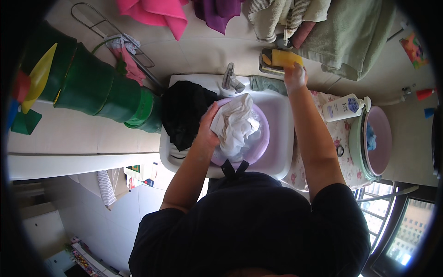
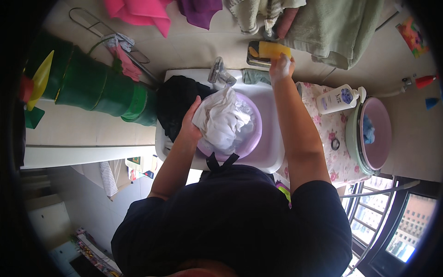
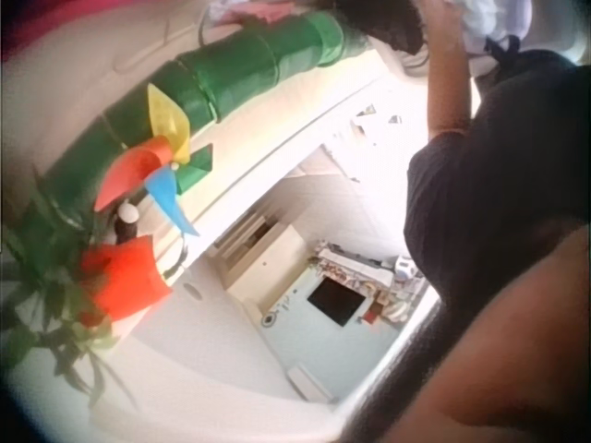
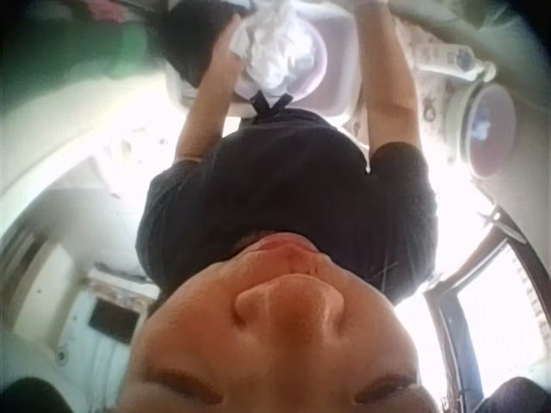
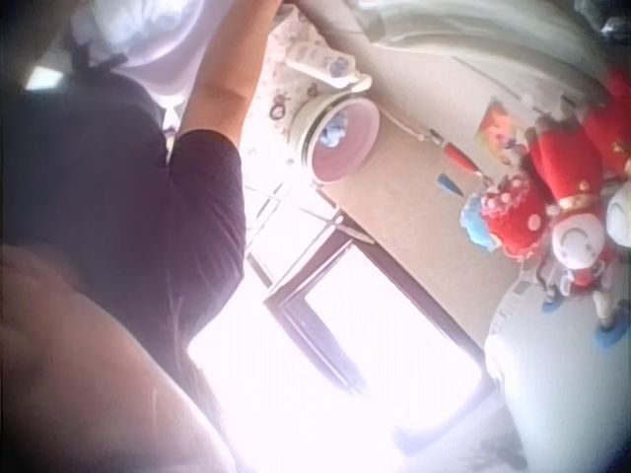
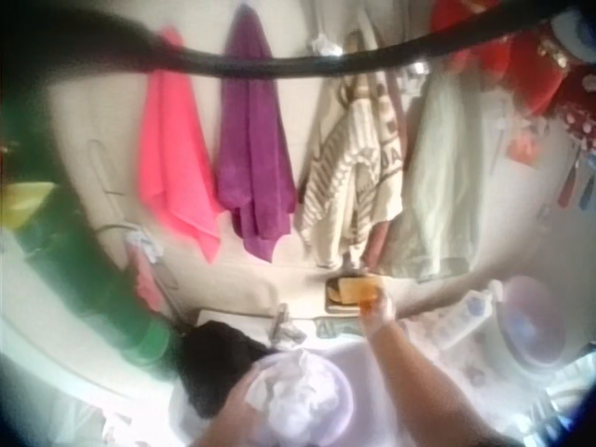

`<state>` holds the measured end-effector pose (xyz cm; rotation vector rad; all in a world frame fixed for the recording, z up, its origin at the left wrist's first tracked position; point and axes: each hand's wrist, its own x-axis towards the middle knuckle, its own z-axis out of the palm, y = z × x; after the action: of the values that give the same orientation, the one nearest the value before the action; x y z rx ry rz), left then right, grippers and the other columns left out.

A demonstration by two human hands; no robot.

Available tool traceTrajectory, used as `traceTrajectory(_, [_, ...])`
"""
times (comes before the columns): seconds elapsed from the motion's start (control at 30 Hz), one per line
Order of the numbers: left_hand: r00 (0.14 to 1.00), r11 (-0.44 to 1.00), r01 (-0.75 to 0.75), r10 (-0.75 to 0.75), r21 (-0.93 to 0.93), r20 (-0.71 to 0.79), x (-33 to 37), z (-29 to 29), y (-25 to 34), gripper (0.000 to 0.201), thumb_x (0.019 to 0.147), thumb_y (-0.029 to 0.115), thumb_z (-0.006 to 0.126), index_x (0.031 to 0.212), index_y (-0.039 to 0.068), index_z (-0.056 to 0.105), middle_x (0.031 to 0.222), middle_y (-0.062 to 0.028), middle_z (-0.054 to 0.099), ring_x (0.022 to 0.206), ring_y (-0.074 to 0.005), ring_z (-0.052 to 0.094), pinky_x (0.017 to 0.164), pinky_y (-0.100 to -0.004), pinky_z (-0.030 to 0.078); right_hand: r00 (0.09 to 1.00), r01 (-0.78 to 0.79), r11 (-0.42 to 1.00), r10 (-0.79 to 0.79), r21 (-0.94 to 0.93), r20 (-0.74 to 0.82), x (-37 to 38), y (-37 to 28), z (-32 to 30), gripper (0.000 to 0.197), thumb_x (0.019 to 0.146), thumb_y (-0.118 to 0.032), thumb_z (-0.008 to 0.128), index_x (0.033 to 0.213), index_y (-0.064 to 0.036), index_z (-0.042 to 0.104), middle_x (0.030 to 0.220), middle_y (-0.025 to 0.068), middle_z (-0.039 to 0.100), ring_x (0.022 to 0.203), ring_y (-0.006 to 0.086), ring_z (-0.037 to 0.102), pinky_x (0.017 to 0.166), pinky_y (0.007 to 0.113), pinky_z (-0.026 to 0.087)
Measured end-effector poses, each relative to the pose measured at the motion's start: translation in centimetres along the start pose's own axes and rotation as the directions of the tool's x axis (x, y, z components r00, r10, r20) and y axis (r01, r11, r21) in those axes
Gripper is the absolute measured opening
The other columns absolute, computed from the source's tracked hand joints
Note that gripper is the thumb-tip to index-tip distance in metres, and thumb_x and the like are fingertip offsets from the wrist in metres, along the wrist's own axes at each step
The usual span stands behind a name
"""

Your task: The person washes a garment by rubbing soap onto it, scrubbing and wringing the fabric in a basin of water by hand, and placing it into an adjacent basin.

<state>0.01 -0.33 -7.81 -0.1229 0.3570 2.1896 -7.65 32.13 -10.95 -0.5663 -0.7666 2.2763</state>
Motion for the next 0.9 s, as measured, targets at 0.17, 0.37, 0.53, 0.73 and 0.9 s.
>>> traceTrajectory(0.17, [0.993,0.988,-0.05,0.065,0.143,-0.102,-0.4,-0.3,0.3,0.053,0.092,0.041,0.042,0.117,-0.005,0.048,0.113,-0.0177,0.057,0.103,-0.0277,0.057,0.09,-0.0401,0.045,0.933,0.304,0.842,-0.168,-0.445,0.319,-10.7,-1.2,0.8,0.032,0.086,-0.019,0.055,0.111,0.0001,0.049,0.109,0.0111,0.054,0.1,0.0179,0.053,0.085,0.031,0.044])
traceTrajectory(0.37, [0.975,0.876,-0.093,0.176,0.474,-0.133,1.0,-0.2,1.5,0.055,0.09,0.05,0.042,0.105,-0.001,0.054,0.095,-0.0113,0.062,0.087,-0.0212,0.061,0.079,-0.0348,0.049,0.646,-0.001,0.494,0.664,-0.87,0.377,-17.9,-0.6,-0.8,0.035,0.087,-0.033,0.057,0.106,-0.0029,0.056,0.098,0.0087,0.06,0.094,0.0164,0.056,0.085,0.033,0.043])
traceTrajectory(0.53, [0.828,0.893,-0.196,0.372,0.405,-0.42,4.9,-2.0,-1.7,0.046,0.09,0.052,0.04,0.081,0.009,0.053,0.072,-0.0033,0.055,0.066,-0.0127,0.054,0.058,-0.0315,0.047,0.77,0.573,0.386,0.048,-0.723,0.636,-19.9,4.5,-1.1,0.032,0.083,-0.029,0.058,0.098,-0.0011,0.057,0.082,0.0136,0.064,0.074,0.0267,0.063,0.065,0.038,0.05])
traceTrajectory(0.73, [0.853,0.987,0.059,0.03,0.152,-0.521,5.7,0.8,-4.2,0.04,0.092,0.048,0.039,0.09,0.011,0.056,0.087,-0.0053,0.058,0.078,-0.0171,0.057,0.069,-0.0328,0.048,0.926,0.348,-0.155,0.211,-0.924,0.313,-20.8,3.1,5.2,0.027,0.08,-0.025,0.056,0.097,-0.004,0.053,0.08,0.024,0.061,0.076,0.0415,0.06,0.069,0.042,0.049])
traceTrajectory(0.9, [0.946,0.92,-0.317,0.325,0.232,0.006,4.4,-2.1,-3.5,0.036,0.091,0.044,0.041,0.084,0.012,0.057,0.081,-0.001,0.057,0.075,-0.0176,0.055,0.067,-0.0302,0.045,0.515,0.853,0.069,0.047,-0.517,0.856,-24.2,4.1,3.9,0.025,0.076,-0.027,0.061,0.084,-0.0038,0.062,0.08,0.0202,0.062,0.075,0.0358,0.061,0.066,0.042,0.047])
